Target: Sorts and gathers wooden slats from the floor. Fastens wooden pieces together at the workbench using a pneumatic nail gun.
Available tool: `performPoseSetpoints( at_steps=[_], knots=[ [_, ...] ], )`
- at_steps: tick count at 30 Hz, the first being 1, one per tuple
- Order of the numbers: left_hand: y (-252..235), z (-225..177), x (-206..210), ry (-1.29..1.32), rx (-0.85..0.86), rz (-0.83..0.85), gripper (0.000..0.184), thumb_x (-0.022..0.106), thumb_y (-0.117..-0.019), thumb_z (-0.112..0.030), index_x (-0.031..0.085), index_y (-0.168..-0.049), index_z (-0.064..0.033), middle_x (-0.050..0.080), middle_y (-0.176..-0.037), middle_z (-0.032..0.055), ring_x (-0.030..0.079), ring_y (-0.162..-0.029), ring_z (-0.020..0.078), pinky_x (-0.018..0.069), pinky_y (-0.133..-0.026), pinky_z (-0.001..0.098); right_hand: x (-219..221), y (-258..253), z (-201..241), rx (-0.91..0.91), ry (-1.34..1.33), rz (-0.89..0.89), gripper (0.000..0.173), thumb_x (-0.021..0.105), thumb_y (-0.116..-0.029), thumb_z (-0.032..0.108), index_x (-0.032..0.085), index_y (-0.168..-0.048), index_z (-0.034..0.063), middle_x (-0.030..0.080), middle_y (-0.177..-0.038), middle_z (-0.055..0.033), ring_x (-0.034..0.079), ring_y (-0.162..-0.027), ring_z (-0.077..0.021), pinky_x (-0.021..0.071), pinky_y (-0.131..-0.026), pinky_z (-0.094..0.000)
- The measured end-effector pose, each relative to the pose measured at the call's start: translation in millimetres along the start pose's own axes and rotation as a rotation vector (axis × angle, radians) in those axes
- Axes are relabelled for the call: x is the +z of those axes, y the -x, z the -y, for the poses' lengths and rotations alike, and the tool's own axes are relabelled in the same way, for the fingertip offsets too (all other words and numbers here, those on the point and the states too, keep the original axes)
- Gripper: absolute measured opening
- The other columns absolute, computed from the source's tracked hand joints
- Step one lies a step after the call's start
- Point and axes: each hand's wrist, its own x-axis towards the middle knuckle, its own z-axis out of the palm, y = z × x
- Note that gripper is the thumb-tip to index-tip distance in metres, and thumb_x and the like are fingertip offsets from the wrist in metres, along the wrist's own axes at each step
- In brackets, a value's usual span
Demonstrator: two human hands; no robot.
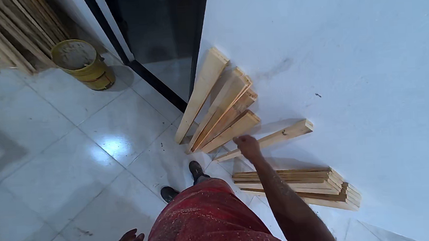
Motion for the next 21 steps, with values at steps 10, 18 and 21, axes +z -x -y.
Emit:
performPoseSetpoints(
  at_steps=[10, 18, 21],
  knots=[
    [4, 24, 12, 0.026, -0.053, -0.051, 0.062, 0.059, -0.1016, -0.046, 0.052, -0.147, -0.0042, 0.064, -0.137, 0.0186, 0.059, -0.13, 0.0357, 0.0427, -0.112, 0.0583, -86, -63, 137, -0.257, 0.038, -0.512, 0.08, 0.076, -0.0836, 0.058, 0.055, -0.141, 0.0062, 0.062, -0.129, -0.0183, 0.061, -0.117, -0.0353, 0.051, -0.096, -0.0574],
    [19, 24, 25, 0.077, -0.115, -0.033, 0.059, 0.057, -0.1033, -0.045, 0.053, -0.147, -0.0055, 0.062, -0.14, 0.0182, 0.058, -0.132, 0.0345, 0.0416, -0.113, 0.0572, -85, -55, 127, -0.197, 0.161, -0.457, 0.062, 0.074, -0.0862, 0.059, 0.068, -0.114, 0.0043, 0.07, -0.104, -0.0195, 0.067, -0.101, -0.0376, 0.0507, -0.088, -0.0628],
    [22, 22, 28, 0.095, -0.121, -0.034, 0.057, 0.057, -0.1037, -0.042, 0.054, -0.146, -0.0045, 0.061, -0.14, 0.0198, 0.058, -0.132, 0.0357, 0.0413, -0.113, 0.0577, -86, -30, 106, -0.191, 0.16, -0.418, 0.061, 0.076, -0.0854, 0.057, 0.068, -0.11, 0.002, 0.068, -0.1, -0.0212, 0.066, -0.096, -0.0399, 0.0492, -0.082, -0.0649]
  ],
)
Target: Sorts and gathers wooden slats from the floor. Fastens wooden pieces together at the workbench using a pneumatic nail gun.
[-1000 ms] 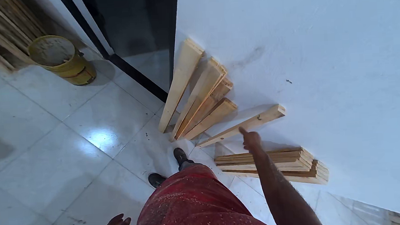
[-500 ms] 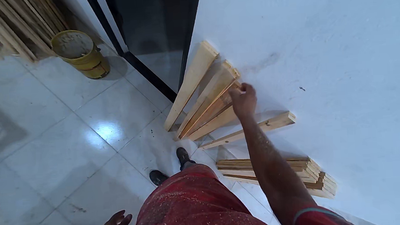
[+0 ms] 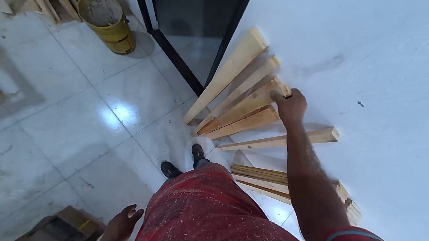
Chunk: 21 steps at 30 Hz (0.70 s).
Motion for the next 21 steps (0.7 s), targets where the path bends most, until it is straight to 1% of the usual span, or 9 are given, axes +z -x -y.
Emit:
performPoseSetpoints(
  at_steps=[2, 4, 6, 7, 9, 11, 13, 16, 21],
  knots=[
    [0, -2, 0, -0.012, 0.002, 0.002, 0.057, 0.055, -0.1042, -0.042, 0.054, -0.146, -0.0043, 0.061, -0.141, 0.0202, 0.057, -0.132, 0.0364, 0.041, -0.113, 0.0578, -4, 23, -16, 0.004, -0.07, 0.041, 0.057, 0.081, -0.0834, 0.048, 0.066, -0.112, 0.0005, 0.068, -0.098, -0.0214, 0.065, -0.093, -0.0389, 0.0508, -0.08, -0.0644],
    [0, -4, -2, -0.025, -0.006, 0.011, 0.057, 0.055, -0.1045, -0.043, 0.053, -0.146, -0.0049, 0.061, -0.141, 0.0195, 0.057, -0.133, 0.0366, 0.0408, -0.113, 0.0584, -2, 46, -36, 0.016, -0.178, 0.084, 0.056, 0.083, -0.0817, 0.039, 0.063, -0.118, 0.0012, 0.068, -0.101, -0.02, 0.068, -0.09, -0.0345, 0.0555, -0.08, -0.0601],
    [-2, -7, -4, -0.036, -0.01, 0.019, 0.057, 0.056, -0.1042, -0.044, 0.053, -0.147, -0.006, 0.061, -0.141, 0.0182, 0.057, -0.133, 0.0361, 0.041, -0.113, 0.0585, 0, 69, -52, 0.008, -0.257, 0.099, 0.058, 0.085, -0.0807, 0.034, 0.061, -0.124, 0.0039, 0.068, -0.104, -0.0181, 0.069, -0.089, -0.0298, 0.0586, -0.081, -0.056],
    [-3, -8, -4, -0.042, 0.0, 0.02, 0.057, 0.056, -0.1042, -0.044, 0.053, -0.147, -0.006, 0.062, -0.14, 0.0185, 0.057, -0.132, 0.0363, 0.0411, -0.112, 0.0588, -2, 80, -57, -0.006, -0.266, 0.096, 0.059, 0.085, -0.081, 0.034, 0.061, -0.126, 0.0053, 0.069, -0.104, -0.0165, 0.069, -0.09, -0.0277, 0.0582, -0.081, -0.0545],
    [-4, -10, -6, -0.059, 0.032, 0.026, 0.057, 0.056, -0.1045, -0.044, 0.053, -0.146, -0.004, 0.063, -0.138, 0.0208, 0.058, -0.131, 0.038, 0.0407, -0.112, 0.0605, -6, 100, -61, -0.036, -0.238, 0.084, 0.054, 0.086, -0.082, 0.035, 0.065, -0.125, 0.0083, 0.071, -0.103, -0.0131, 0.069, -0.09, -0.0248, 0.0568, -0.08, -0.0531],
    [-7, -10, -9, -0.083, 0.042, 0.026, 0.058, 0.056, -0.1041, -0.045, 0.053, -0.146, -0.0047, 0.063, -0.137, 0.0201, 0.058, -0.131, 0.0374, 0.0411, -0.113, 0.0594, -11, 118, -64, -0.074, -0.221, 0.102, 0.047, 0.085, -0.0849, 0.033, 0.067, -0.123, 0.0109, 0.072, -0.101, -0.0111, 0.069, -0.087, -0.0238, 0.0565, -0.075, -0.052],
    [-10, -9, -11, -0.096, 0.043, 0.013, 0.059, 0.056, -0.1037, -0.046, 0.053, -0.147, -0.0059, 0.064, -0.137, 0.0183, 0.059, -0.13, 0.0359, 0.0426, -0.112, 0.0591, -11, 131, -67, -0.119, -0.238, 0.12, 0.043, 0.085, -0.085, 0.029, 0.068, -0.121, 0.0121, 0.073, -0.098, -0.008, 0.07, -0.083, -0.0194, 0.058, -0.072, -0.0475],
    [-11, -10, -16, -0.102, 0.036, 0.004, 0.06, 0.057, -0.1037, -0.046, 0.052, -0.147, -0.0061, 0.064, -0.137, 0.0174, 0.06, -0.129, 0.0344, 0.0437, -0.111, 0.0587, -10, 144, -69, -0.18, -0.278, 0.194, 0.041, 0.086, -0.0824, 0.023, 0.07, -0.119, 0.0161, 0.075, -0.1, -0.0025, 0.072, -0.085, -0.0124, 0.0618, -0.073, -0.0393],
    [-11, -12, -19, -0.119, 0.033, 0.007, 0.059, 0.057, -0.1035, -0.046, 0.053, -0.147, -0.0067, 0.064, -0.137, 0.0165, 0.06, -0.129, 0.0337, 0.0432, -0.111, 0.0589, -16, 154, -76, -0.383, -0.255, 0.352, 0.045, 0.087, -0.0808, 0.017, 0.072, -0.123, 0.0195, 0.076, -0.106, -0.0003, 0.073, -0.088, -0.0099, 0.064, -0.075, -0.0361]
  ],
)
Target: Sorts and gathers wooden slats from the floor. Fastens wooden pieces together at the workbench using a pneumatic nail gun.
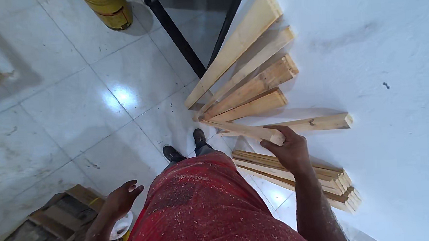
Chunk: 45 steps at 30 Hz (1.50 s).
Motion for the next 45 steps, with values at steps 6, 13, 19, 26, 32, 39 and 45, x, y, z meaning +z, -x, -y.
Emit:
performPoseSetpoints(
  at_steps=[6, 13, 19, 26, 32, 39, 45],
  knots=[
    [6, -10, 0, -0.017, 0.019, 0.007, 0.057, 0.057, -0.1042, -0.044, 0.054, -0.146, -0.0049, 0.065, -0.136, 0.0179, 0.061, -0.128, 0.0345, 0.0441, -0.11, 0.0573, 19, 18, 1, -0.138, -0.047, 0.104, 0.053, 0.088, -0.0777, 0.016, 0.07, -0.127, 0.017, 0.073, -0.12, 0.0022, 0.072, -0.101, -0.008, 0.0642, -0.086, -0.0326],
    [6, -21, -3, -0.007, 0.021, 0.014, 0.055, 0.057, -0.1044, -0.042, 0.054, -0.146, -0.0056, 0.064, -0.137, 0.0181, 0.061, -0.128, 0.0325, 0.0441, -0.111, 0.055, 32, 25, -1, -0.192, -0.152, 0.134, 0.051, 0.09, -0.0763, 0.013, 0.071, -0.124, 0.0114, 0.07, -0.129, -0.001, 0.068, -0.115, -0.0115, 0.0626, -0.095, -0.0343],
    [7, -22, -9, -0.046, 0.02, 0.032, 0.056, 0.056, -0.1049, -0.042, 0.053, -0.146, -0.0044, 0.063, -0.139, 0.019, 0.059, -0.131, 0.0353, 0.0421, -0.112, 0.0579, 30, 28, 3, -0.171, -0.046, 0.172, 0.047, 0.086, -0.0812, 0.022, 0.07, -0.125, 0.0159, 0.069, -0.13, 0.0031, 0.068, -0.114, -0.0079, 0.0605, -0.096, -0.0339],
    [4, -28, -11, -0.051, 0.015, 0.026, 0.055, 0.058, -0.1042, -0.042, 0.054, -0.146, -0.0063, 0.064, -0.138, 0.0171, 0.06, -0.129, 0.0331, 0.0435, -0.111, 0.0562, 38, 23, 5, -0.164, -0.088, 0.133, 0.052, 0.088, -0.0797, 0.018, 0.068, -0.128, 0.013, 0.068, -0.13, 0.0003, 0.068, -0.112, -0.0093, 0.0612, -0.094, -0.0331],
    [9, -42, -12, -0.042, 0.039, 0.01, 0.055, 0.058, -0.1047, -0.04, 0.053, -0.146, -0.005, 0.064, -0.137, 0.0174, 0.061, -0.128, 0.0319, 0.0444, -0.111, 0.0542, 46, 17, 11, -0.162, -0.107, 0.085, 0.052, 0.089, -0.0789, 0.018, 0.068, -0.126, 0.0115, 0.069, -0.127, -0.0013, 0.069, -0.11, -0.0102, 0.0616, -0.093, -0.034],
    [9, -46, -11, -0.024, 0.033, 0.015, 0.054, 0.057, -0.1051, -0.039, 0.053, -0.146, -0.0048, 0.063, -0.138, 0.0179, 0.061, -0.128, 0.0323, 0.0445, -0.111, 0.0539, 61, 10, 15, -0.119, -0.09, 0.045, 0.052, 0.087, -0.0812, 0.024, 0.068, -0.128, 0.0126, 0.07, -0.126, -0.0025, 0.07, -0.108, -0.0115, 0.0615, -0.091, -0.0366],
    [8, -41, -7, 0.005, 0.033, 0.007, 0.054, 0.058, -0.1045, -0.04, 0.054, -0.146, -0.0059, 0.064, -0.137, 0.0172, 0.063, -0.126, 0.0313, 0.0458, -0.11, 0.0541, 68, 6, 11, -0.119, -0.087, 0.081, 0.051, 0.087, -0.0814, 0.022, 0.068, -0.128, 0.0131, 0.07, -0.126, -0.0026, 0.071, -0.104, -0.0114, 0.0629, -0.087, -0.0364]
  ],
)
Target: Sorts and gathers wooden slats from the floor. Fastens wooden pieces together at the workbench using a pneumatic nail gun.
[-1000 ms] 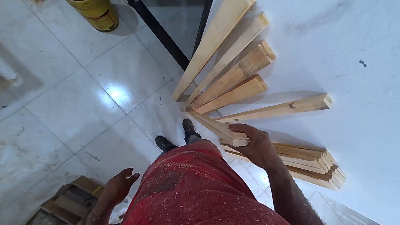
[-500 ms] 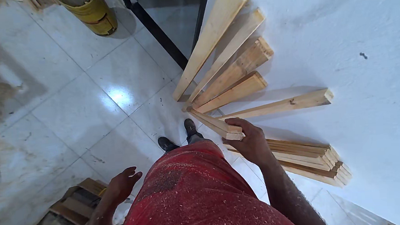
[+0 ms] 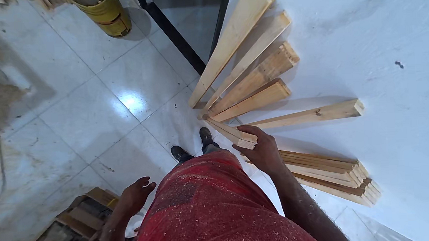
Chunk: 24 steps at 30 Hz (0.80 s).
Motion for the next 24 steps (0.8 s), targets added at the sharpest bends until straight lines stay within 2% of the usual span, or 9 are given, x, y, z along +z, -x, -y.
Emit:
performPoseSetpoints(
  at_steps=[4, 7, 8, 10, 12, 14, 17, 21, 24],
  knots=[
    [0, 0, 2, -0.011, 0.018, 0.0, 0.054, 0.058, -0.1046, -0.04, 0.054, -0.145, -0.0039, 0.064, -0.136, 0.019, 0.062, -0.127, 0.034, 0.0451, -0.11, 0.0562, 4, -6, 2, 0.054, -0.003, 0.051, 0.054, 0.088, -0.0801, 0.022, 0.068, -0.129, 0.0129, 0.071, -0.125, -0.0052, 0.071, -0.104, -0.0158, 0.0621, -0.089, -0.0425],
    [-2, 3, 4, -0.018, 0.011, 0.001, 0.055, 0.058, -0.1045, -0.041, 0.053, -0.146, -0.0049, 0.064, -0.136, 0.0184, 0.062, -0.127, 0.0335, 0.0449, -0.11, 0.056, 3, -4, 10, 0.018, -0.016, 0.082, 0.055, 0.087, -0.0816, 0.017, 0.067, -0.133, 0.0152, 0.071, -0.125, -0.0036, 0.073, -0.1, -0.0147, 0.0633, -0.083, -0.0417],
    [-3, 5, 4, -0.021, 0.005, 0.0, 0.056, 0.057, -0.1043, -0.043, 0.053, -0.146, -0.006, 0.064, -0.137, 0.0174, 0.062, -0.127, 0.0324, 0.0454, -0.11, 0.0555, -1, -2, 13, -0.035, -0.012, 0.096, 0.055, 0.086, -0.0826, 0.018, 0.066, -0.134, 0.0153, 0.07, -0.127, -0.0022, 0.072, -0.102, -0.0129, 0.0634, -0.085, -0.0398],
    [-4, 8, 4, -0.015, -0.001, -0.017, 0.056, 0.057, -0.1039, -0.044, 0.054, -0.146, -0.0066, 0.065, -0.136, 0.0164, 0.063, -0.126, 0.0314, 0.0467, -0.109, 0.0555, -15, -1, 25, -0.16, -0.043, 0.123, 0.052, 0.082, -0.0845, 0.02, 0.066, -0.134, 0.0145, 0.068, -0.133, -0.0009, 0.068, -0.114, -0.0108, 0.0612, -0.096, -0.0373],
    [-4, 10, 5, -0.005, 0.002, -0.039, 0.056, 0.058, -0.1036, -0.045, 0.055, -0.145, -0.0063, 0.065, -0.135, 0.0164, 0.064, -0.124, 0.0316, 0.0478, -0.108, 0.0561, -33, -1, 41, -0.271, -0.145, 0.15, 0.05, 0.079, -0.0869, 0.024, 0.066, -0.133, 0.0112, 0.068, -0.134, -0.0039, 0.064, -0.125, -0.0165, 0.0562, -0.108, -0.0415],
    [-4, 8, 4, -0.001, 0.034, -0.062, 0.054, 0.057, -0.1041, -0.044, 0.057, -0.142, -0.0053, 0.066, -0.133, 0.0171, 0.065, -0.122, 0.0315, 0.0486, -0.107, 0.0564, -46, -3, 57, -0.348, -0.231, 0.139, 0.051, 0.082, -0.0856, 0.023, 0.065, -0.132, 0.0101, 0.069, -0.132, -0.0066, 0.066, -0.124, -0.0221, 0.058, -0.106, -0.0434],
    [-1, -7, -1, 0.001, 0.139, -0.133, 0.049, 0.055, -0.1054, -0.041, 0.061, -0.14, -0.0066, 0.068, -0.131, 0.0143, 0.065, -0.122, 0.0287, 0.0482, -0.108, 0.0553, -50, -7, 77, -0.417, -0.33, 0.161, 0.054, 0.084, -0.0836, 0.019, 0.064, -0.133, 0.0116, 0.069, -0.132, -0.0093, 0.066, -0.123, -0.0289, 0.0591, -0.104, -0.0476],
    [14, -53, -6, 0.071, 0.332, -0.312, 0.04, 0.063, -0.1022, -0.036, 0.067, -0.132, -0.0092, 0.067, -0.133, 0.0113, 0.065, -0.123, 0.0266, 0.05, -0.107, 0.0536, -23, -11, 92, -0.497, -0.262, 0.214, 0.056, 0.085, -0.0827, 0.02, 0.063, -0.134, 0.0146, 0.069, -0.133, -0.0053, 0.066, -0.124, -0.023, 0.0593, -0.105, -0.0437],
    [23, -99, -2, 0.053, 0.597, -0.403, 0.05, 0.073, -0.0951, -0.035, 0.065, -0.134, -0.0053, 0.065, -0.136, 0.0149, 0.061, -0.128, 0.0302, 0.0483, -0.11, 0.0529, 24, -15, 87, -0.489, -0.239, 0.205, 0.053, 0.084, -0.0826, 0.02, 0.065, -0.131, 0.0084, 0.07, -0.131, -0.0075, 0.067, -0.122, -0.0187, 0.06, -0.102, -0.0403]
  ],
)
